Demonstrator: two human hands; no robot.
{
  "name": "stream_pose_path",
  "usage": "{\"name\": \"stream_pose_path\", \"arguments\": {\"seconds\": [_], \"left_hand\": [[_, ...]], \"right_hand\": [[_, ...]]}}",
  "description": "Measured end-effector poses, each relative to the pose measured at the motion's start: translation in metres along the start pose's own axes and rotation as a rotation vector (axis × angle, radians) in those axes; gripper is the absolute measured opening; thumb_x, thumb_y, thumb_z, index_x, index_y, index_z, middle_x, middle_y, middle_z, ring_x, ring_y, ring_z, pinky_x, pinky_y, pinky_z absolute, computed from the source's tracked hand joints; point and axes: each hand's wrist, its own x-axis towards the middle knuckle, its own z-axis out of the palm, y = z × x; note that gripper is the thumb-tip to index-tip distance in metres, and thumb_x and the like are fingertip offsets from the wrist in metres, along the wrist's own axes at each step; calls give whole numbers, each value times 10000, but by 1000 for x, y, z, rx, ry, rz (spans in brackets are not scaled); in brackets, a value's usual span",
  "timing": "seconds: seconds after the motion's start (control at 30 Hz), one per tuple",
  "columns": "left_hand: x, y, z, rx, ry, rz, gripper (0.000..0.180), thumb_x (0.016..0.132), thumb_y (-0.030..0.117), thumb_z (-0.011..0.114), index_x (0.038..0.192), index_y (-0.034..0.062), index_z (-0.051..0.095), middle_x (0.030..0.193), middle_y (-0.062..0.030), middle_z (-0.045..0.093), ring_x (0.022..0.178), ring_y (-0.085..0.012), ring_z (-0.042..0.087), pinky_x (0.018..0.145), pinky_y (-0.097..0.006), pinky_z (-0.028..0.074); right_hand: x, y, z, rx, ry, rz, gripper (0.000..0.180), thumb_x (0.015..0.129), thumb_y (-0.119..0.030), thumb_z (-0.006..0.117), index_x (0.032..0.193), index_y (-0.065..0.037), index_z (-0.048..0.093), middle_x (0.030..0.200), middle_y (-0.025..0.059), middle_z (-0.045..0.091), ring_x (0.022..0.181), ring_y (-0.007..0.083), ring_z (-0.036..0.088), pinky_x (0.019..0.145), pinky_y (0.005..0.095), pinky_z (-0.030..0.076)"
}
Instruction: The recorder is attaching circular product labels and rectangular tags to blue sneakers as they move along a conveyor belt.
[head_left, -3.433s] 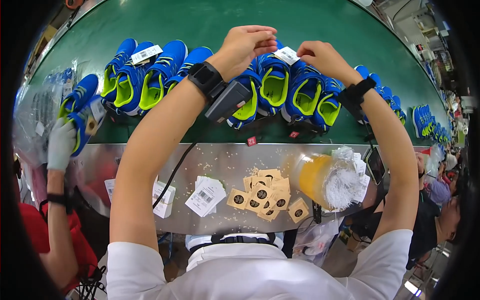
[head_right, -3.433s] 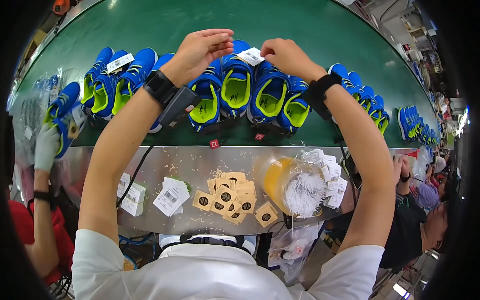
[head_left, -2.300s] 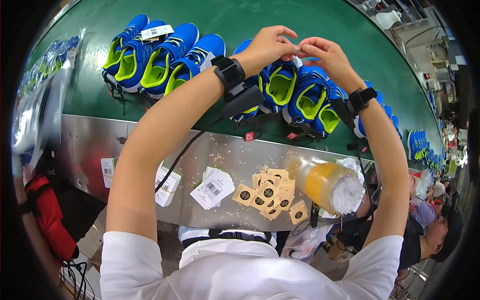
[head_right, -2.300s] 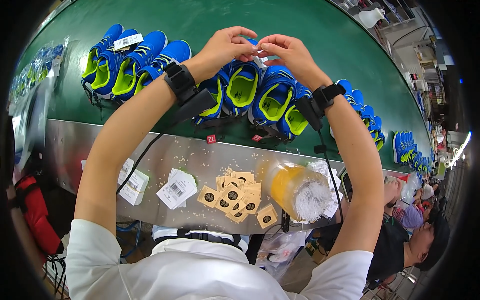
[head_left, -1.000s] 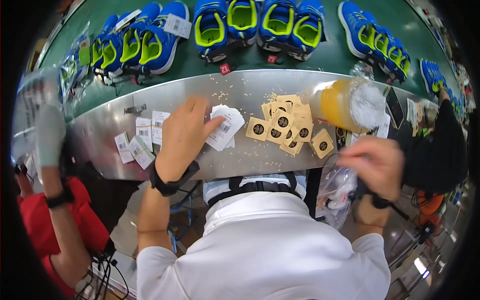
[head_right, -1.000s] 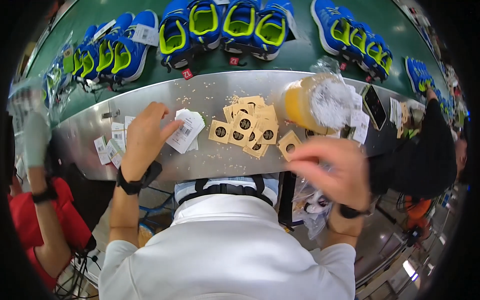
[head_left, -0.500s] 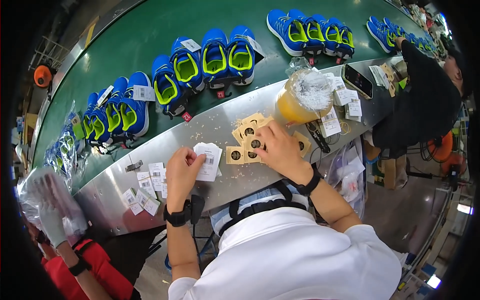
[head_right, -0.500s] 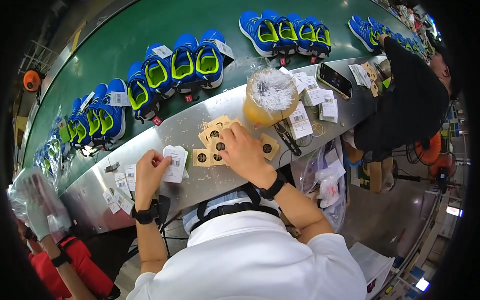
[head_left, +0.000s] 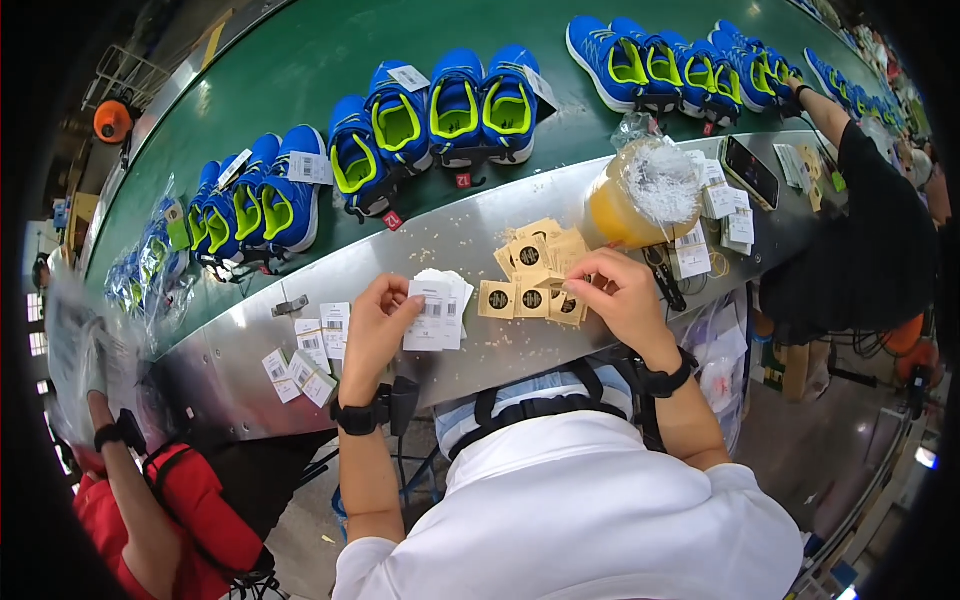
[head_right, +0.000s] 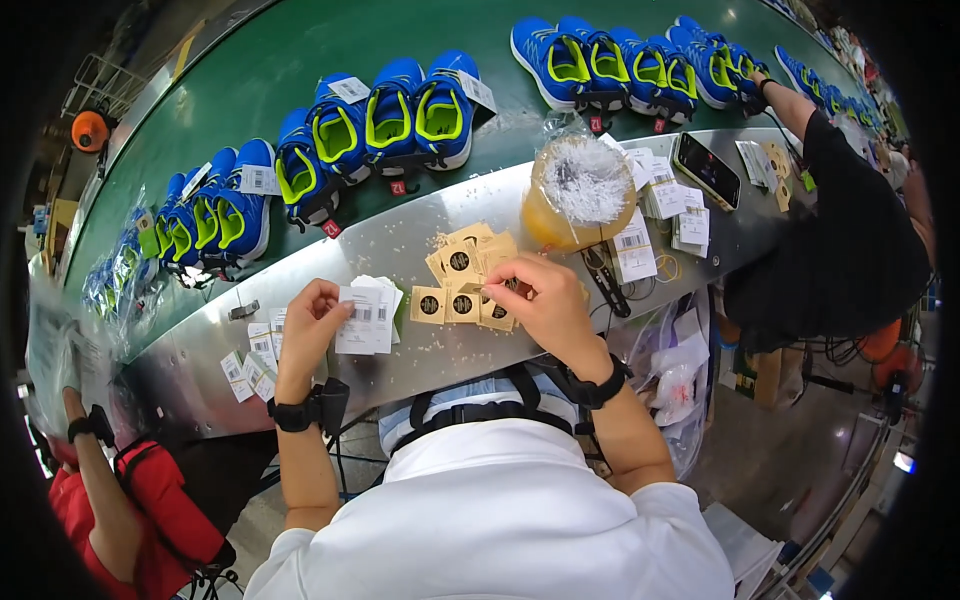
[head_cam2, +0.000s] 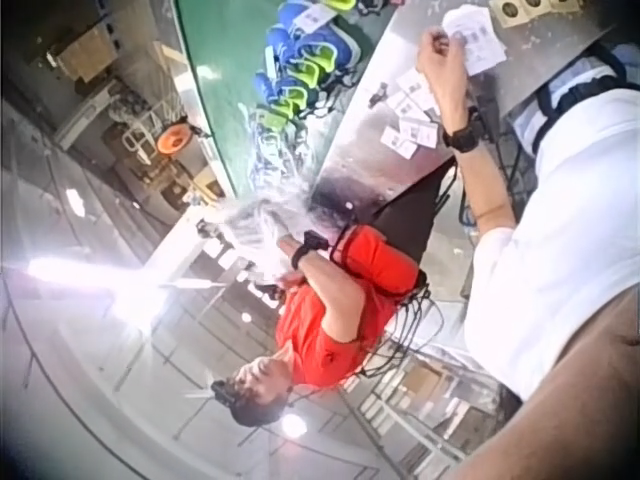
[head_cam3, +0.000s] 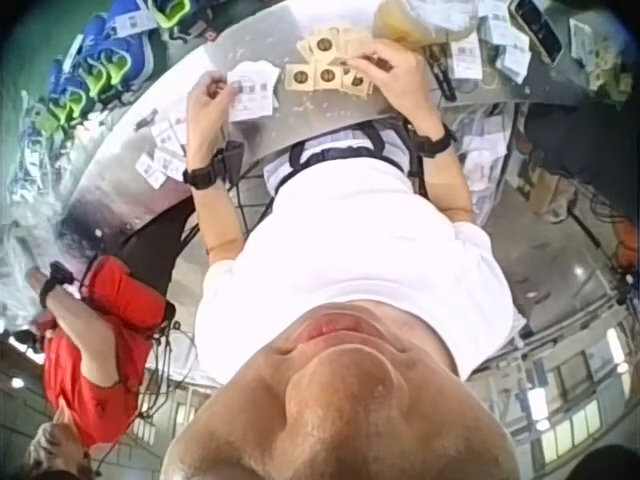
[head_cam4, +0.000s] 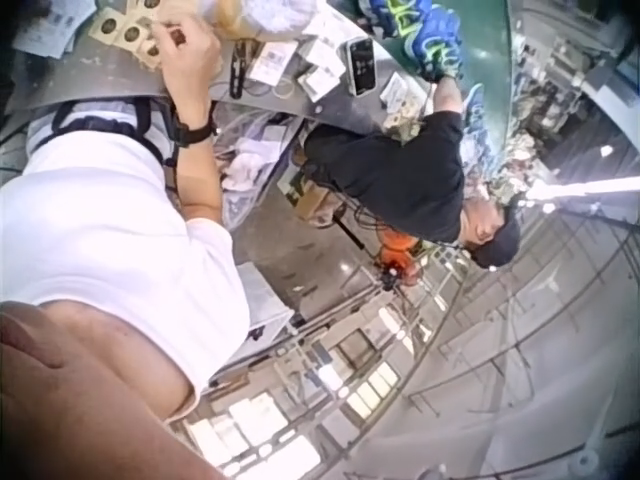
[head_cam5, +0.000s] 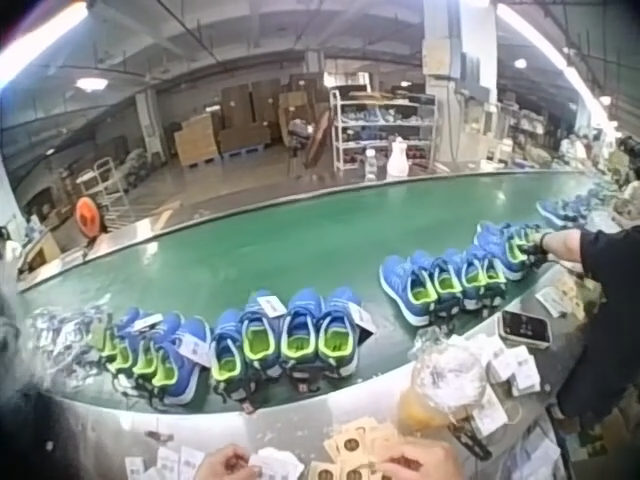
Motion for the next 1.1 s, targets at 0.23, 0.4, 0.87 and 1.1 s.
{"name": "stream_pose_path", "arguments": {"seconds": [0.23, 0.4, 0.87, 1.1], "left_hand": [[-6, 28, 3, -76, 34, 5, 63, 835, 52, 599, 811, 33, 544, 729, 39, 523, 678, -36, 464, 623, -195, 365], [-5, 52, 55, -361, -212, 79, 53, 821, 47, 631, 830, 32, 581, 895, -13, 589, 829, -87, 558, 773, -218, 416], [10, 79, 126, -360, -295, 99, 116, 786, -84, 621, 894, -43, 614, 932, -44, 587, 890, -123, 599, 806, -241, 476], [27, 72, 140, -49, -286, 522, 173, 750, -94, 618, 885, 13, 631, 1053, -85, 585, 956, -171, 587, 786, -257, 481]], "right_hand": [[-4, -1, -11, -22, 86, -458, 125, 697, -12, 737, 788, -33, 654, 847, 59, 657, 664, 154, 610, 568, 242, 467], [-8, -9, -9, 3, 153, -414, 152, 685, 53, 709, 797, -31, 649, 853, 78, 652, 699, 197, 618, 604, 273, 485], [-7, 6, -64, 41, 236, -469, 165, 683, 62, 702, 809, -24, 639, 801, 72, 634, 696, 213, 621, 580, 249, 480], [28, 9, -85, -280, 420, -565, 280, 640, 33, 749, 903, -49, 695, 745, 55, 565, 691, 204, 555, 573, 291, 440]]}}
